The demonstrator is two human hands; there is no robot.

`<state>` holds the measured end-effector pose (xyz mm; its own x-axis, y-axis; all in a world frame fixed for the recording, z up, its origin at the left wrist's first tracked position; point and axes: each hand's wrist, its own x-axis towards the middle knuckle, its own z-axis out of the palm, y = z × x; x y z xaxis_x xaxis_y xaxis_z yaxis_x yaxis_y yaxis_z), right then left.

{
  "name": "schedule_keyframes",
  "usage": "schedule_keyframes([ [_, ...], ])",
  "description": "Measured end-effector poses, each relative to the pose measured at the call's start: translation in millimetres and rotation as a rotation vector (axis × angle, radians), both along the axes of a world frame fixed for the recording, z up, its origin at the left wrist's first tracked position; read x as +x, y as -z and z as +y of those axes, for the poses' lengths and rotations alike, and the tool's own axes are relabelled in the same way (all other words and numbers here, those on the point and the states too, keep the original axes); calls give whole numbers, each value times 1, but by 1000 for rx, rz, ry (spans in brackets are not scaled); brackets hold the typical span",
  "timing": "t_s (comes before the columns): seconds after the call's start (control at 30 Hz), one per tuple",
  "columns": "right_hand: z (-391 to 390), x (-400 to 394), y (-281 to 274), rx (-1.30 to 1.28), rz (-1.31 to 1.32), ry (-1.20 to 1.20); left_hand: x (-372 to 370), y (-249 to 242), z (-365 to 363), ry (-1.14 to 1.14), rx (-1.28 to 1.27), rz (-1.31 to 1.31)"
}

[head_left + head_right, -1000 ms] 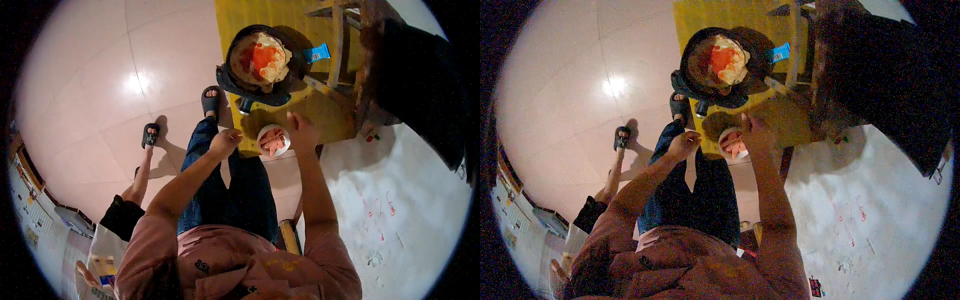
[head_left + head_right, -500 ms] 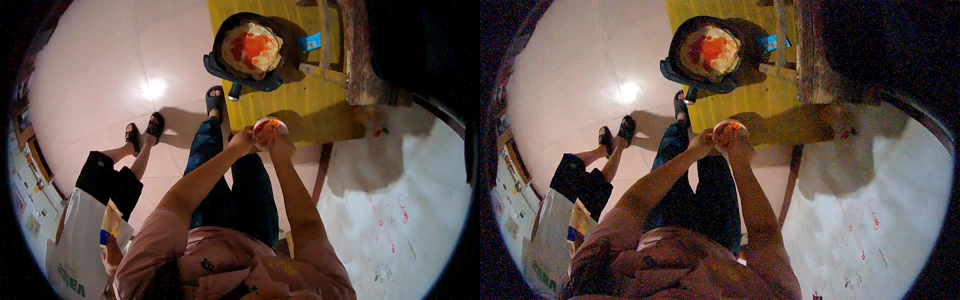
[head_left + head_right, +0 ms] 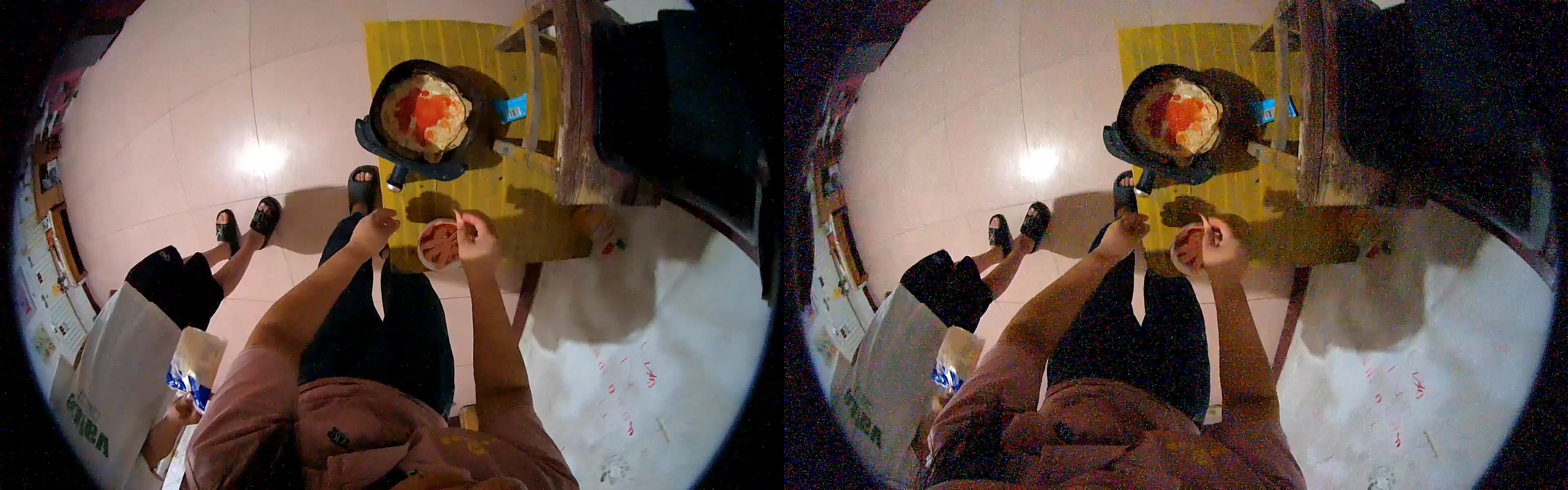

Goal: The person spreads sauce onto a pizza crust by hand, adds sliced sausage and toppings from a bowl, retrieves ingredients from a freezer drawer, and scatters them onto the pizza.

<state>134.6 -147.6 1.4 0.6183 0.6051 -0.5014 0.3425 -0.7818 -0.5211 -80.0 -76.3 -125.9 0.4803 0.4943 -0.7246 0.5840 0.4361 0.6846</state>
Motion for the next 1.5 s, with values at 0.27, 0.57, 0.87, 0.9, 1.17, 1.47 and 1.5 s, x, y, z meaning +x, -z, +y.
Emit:
schedule_keyframes([
  [0.27, 162, 20, 75, 236, -115, -27, -25, 4, 43, -149, 36, -54],
  [0.57, 233, 18, 117, -170, -244, -344, -45, 7, 91, -348, -177, -61],
  [0.87, 231, 43, 126, -197, -465, 40, -46, 3, 116, -300, -123, -28],
  [0.9, 231, 41, 125, -194, -485, 36, -48, 9, 115, -335, -136, -56],
  [1.17, 234, 12, 189, -104, -310, -96, -59, 22, 112, -378, -139, -114],
  [1.47, 219, 30, 204, 221, -268, -62, -61, 19, 120, -366, -147, -89],
  [1.5, 227, 32, 178, 51, -336, -49, -60, 15, 123, -361, -174, -67],
])
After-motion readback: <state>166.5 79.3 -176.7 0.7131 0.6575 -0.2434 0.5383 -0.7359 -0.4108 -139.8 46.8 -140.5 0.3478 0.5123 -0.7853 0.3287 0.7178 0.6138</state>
